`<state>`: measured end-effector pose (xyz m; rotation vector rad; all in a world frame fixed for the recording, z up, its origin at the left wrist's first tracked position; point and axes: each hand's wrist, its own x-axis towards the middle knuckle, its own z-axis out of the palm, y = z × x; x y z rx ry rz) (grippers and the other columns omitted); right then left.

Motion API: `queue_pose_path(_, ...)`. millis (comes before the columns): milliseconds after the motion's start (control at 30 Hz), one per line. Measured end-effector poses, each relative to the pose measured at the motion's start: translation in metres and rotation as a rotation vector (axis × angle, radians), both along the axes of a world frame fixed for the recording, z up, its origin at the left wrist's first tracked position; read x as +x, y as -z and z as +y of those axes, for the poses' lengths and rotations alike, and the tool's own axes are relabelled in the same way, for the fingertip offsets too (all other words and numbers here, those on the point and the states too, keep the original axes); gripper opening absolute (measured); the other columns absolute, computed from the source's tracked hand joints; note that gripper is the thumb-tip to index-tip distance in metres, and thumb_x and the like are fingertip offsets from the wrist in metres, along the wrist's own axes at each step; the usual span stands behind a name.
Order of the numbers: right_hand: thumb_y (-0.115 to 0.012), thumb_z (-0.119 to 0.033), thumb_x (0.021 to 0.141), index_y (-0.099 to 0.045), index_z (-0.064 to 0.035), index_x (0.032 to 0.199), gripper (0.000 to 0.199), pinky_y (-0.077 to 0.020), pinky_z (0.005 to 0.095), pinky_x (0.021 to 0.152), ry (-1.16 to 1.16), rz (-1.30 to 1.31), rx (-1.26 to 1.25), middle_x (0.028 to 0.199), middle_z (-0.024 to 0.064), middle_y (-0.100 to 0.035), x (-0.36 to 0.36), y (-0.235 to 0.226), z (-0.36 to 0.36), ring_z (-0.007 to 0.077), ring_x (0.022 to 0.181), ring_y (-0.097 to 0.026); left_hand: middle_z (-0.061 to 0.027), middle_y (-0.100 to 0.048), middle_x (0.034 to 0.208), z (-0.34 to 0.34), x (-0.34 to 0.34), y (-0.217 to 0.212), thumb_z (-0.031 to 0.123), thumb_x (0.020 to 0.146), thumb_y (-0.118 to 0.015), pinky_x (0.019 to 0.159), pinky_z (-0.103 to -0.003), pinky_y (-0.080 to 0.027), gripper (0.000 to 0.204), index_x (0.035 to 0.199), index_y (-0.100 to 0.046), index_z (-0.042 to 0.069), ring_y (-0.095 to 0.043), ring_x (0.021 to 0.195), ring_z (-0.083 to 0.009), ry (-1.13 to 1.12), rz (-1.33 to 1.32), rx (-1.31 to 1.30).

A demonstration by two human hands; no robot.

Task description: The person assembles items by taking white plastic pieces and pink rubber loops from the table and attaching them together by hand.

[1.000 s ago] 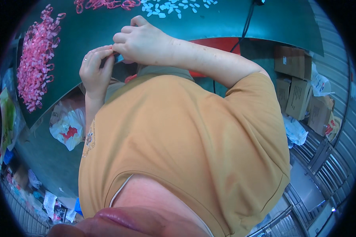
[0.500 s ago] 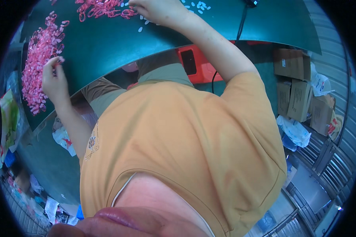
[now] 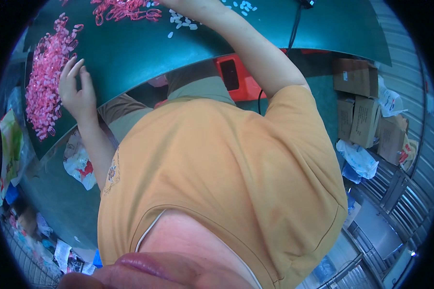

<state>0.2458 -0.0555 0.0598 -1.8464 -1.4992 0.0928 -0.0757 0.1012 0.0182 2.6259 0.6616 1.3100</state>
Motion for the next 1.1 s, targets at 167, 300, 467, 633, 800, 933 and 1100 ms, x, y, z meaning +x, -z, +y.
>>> queue_pose_path(167,-0.075,-0.019,0.104,-0.081,-0.0083,0.123,0.023,-0.0523,0.0246,0.071,-0.270,1.317,-0.017,0.096,0.0001,-0.076,-0.053,0.020,-0.009,0.0114,0.091,-0.072,-0.0079,-0.081,0.117,-0.055,0.035,-0.009,0.003,0.089,-0.087,0.097,-0.037,-0.057,0.026,0.113,-0.081,0.009,-0.076,0.106,-0.0249,0.269,-0.123,-0.105)
queue_pose_path(300,-0.072,-0.021,0.109,-0.075,-0.0024,0.133,0.031,-0.0463,0.0243,0.071,-0.306,1.786,-0.080,0.099,-0.0014,-0.069,-0.102,0.010,-0.039,0.0070,0.081,-0.057,-0.0092,-0.081,0.112,-0.076,0.051,-0.006,0.001,0.085,-0.091,0.088,-0.035,-0.059,0.032,0.115,-0.080,0.008,-0.077,0.100,-0.0244,0.341,-0.224,-0.173)
queue_pose_path(467,-0.071,-0.022,0.110,-0.075,-0.0036,0.133,0.029,-0.0418,0.0252,0.068,-0.267,1.936,-0.182,0.093,-0.0031,-0.064,-0.118,0.017,-0.058,0.0063,0.073,-0.047,-0.0145,-0.080,0.105,-0.078,0.037,-0.001,-0.009,0.088,-0.087,0.083,-0.035,-0.062,0.030,0.115,-0.078,0.001,-0.078,0.095,-0.0258,0.444,-0.132,-0.170)
queue_pose_path(633,-0.070,-0.024,0.111,-0.079,-0.0048,0.124,0.025,-0.0521,0.0301,0.072,-0.278,1.397,-0.383,0.096,-0.0002,-0.071,-0.110,0.013,-0.070,0.0122,0.079,-0.063,-0.0146,-0.080,0.106,-0.087,0.035,0.003,-0.009,0.090,-0.084,0.084,-0.034,-0.062,0.025,0.113,-0.078,0.001,-0.078,0.095,-0.0257,0.402,-0.178,-0.245)
queue_pose_path(800,-0.071,-0.032,0.103,-0.084,-0.0165,0.112,0.022,-0.0641,0.0421,0.087,-0.168,-0.073,-0.209,0.111,0.0078,-0.079,-0.052,0.012,-0.071,0.0298,0.101,-0.078,-0.0127,-0.080,0.107,-0.079,0.036,0.010,-0.004,0.094,-0.081,0.085,-0.034,-0.061,0.017,0.111,-0.078,0.000,-0.077,0.095,-0.0241,0.359,-0.089,-0.373)
queue_pose_path(933,-0.072,-0.029,0.101,-0.081,-0.0100,0.106,0.022,-0.0617,0.0450,0.085,-0.032,-0.223,-0.282,0.105,0.0132,-0.077,-0.034,0.002,-0.062,0.0350,0.097,-0.076,-0.0101,-0.080,0.105,-0.079,0.038,0.014,0.000,0.093,-0.078,0.084,-0.034,-0.061,0.017,0.110,-0.078,0.003,-0.077,0.093,-0.0237,0.315,0.077,-0.335)
queue_pose_path(1100,-0.072,-0.027,0.100,-0.079,-0.0054,0.102,0.023,-0.0594,0.0480,0.085,-0.039,-0.134,-0.333,0.100,0.0163,-0.075,-0.037,0.004,-0.060,0.0387,0.097,-0.074,-0.0082,-0.081,0.103,-0.079,0.040,0.014,0.001,0.091,-0.078,0.085,-0.036,-0.060,0.017,0.107,-0.079,0.006,-0.077,0.093,-0.0245,0.300,0.066,-0.353)
